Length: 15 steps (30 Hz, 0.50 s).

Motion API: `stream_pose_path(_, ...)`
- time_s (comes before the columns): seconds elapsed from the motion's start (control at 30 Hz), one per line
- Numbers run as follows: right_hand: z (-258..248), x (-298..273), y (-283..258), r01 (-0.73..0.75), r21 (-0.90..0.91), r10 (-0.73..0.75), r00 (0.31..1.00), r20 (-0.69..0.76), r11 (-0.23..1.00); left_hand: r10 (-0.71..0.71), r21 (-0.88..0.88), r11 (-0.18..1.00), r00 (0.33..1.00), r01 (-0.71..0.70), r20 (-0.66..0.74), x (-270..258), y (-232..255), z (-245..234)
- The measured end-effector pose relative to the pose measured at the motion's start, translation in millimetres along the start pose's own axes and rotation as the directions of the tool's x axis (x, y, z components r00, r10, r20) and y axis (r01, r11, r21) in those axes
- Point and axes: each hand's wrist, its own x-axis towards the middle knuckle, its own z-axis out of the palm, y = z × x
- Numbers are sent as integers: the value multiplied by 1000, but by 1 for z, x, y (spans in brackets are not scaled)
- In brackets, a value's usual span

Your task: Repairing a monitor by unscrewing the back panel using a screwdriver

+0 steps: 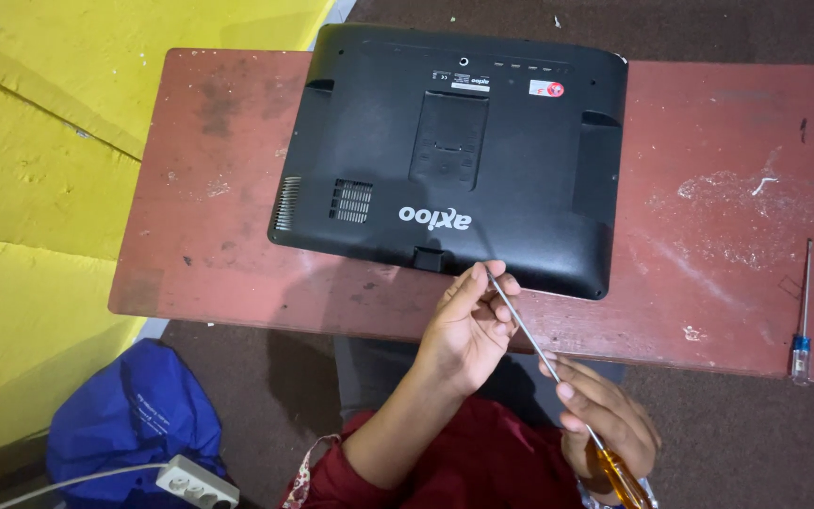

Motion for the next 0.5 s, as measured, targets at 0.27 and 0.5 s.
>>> stream_pose_path(0.27, 1, 1, 1, -19, -5, 19, 1000, 19, 1000, 18, 30, 999, 1000, -18, -16, -1, 0, 4)
stream_pose_path(0.5, 8, -8, 9, -66, -57, 64, 997, -44, 996, 150, 160, 976, 988, -145, -18, 3, -10, 1)
